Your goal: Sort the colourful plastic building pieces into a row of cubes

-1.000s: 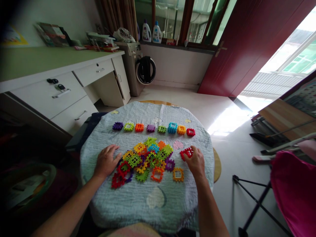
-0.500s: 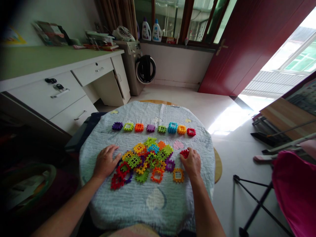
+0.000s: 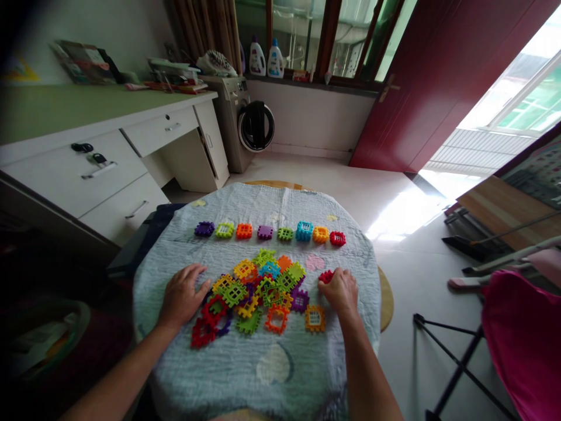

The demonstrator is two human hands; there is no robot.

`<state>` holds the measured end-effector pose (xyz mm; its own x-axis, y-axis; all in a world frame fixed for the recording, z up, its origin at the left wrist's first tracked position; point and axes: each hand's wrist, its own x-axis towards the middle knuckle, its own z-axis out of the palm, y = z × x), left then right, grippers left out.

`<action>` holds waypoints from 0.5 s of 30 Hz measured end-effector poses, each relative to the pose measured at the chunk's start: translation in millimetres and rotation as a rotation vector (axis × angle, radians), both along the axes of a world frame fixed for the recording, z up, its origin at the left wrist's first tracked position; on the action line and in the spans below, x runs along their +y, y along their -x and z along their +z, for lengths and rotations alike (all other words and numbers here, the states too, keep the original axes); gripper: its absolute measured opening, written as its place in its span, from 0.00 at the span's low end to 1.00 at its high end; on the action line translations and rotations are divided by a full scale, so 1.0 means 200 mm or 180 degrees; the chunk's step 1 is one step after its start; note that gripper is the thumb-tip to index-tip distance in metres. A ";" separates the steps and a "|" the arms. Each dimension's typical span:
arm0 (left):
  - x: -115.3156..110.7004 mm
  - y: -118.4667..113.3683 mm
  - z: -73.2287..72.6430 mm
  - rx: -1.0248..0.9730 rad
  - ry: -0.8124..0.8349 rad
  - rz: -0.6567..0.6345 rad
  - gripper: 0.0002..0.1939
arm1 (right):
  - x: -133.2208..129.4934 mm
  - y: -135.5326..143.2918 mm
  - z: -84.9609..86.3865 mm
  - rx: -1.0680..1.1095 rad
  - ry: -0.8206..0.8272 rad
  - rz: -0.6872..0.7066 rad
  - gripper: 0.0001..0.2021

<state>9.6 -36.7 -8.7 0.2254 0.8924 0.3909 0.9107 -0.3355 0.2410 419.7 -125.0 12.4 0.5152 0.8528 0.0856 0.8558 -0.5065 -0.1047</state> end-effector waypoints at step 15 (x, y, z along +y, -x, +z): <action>0.01 0.01 -0.03 0.0021 -0.0084 -0.0034 0.16 | 0.58 -0.52 0.15 0.0289 0.0240 0.0543 0.27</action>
<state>7.3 -35.2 -14.3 0.2376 0.8793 0.4128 0.9086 -0.3514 0.2257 523.5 -9.5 43.2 0.3654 0.9306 -0.0221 0.9187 -0.3644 -0.1525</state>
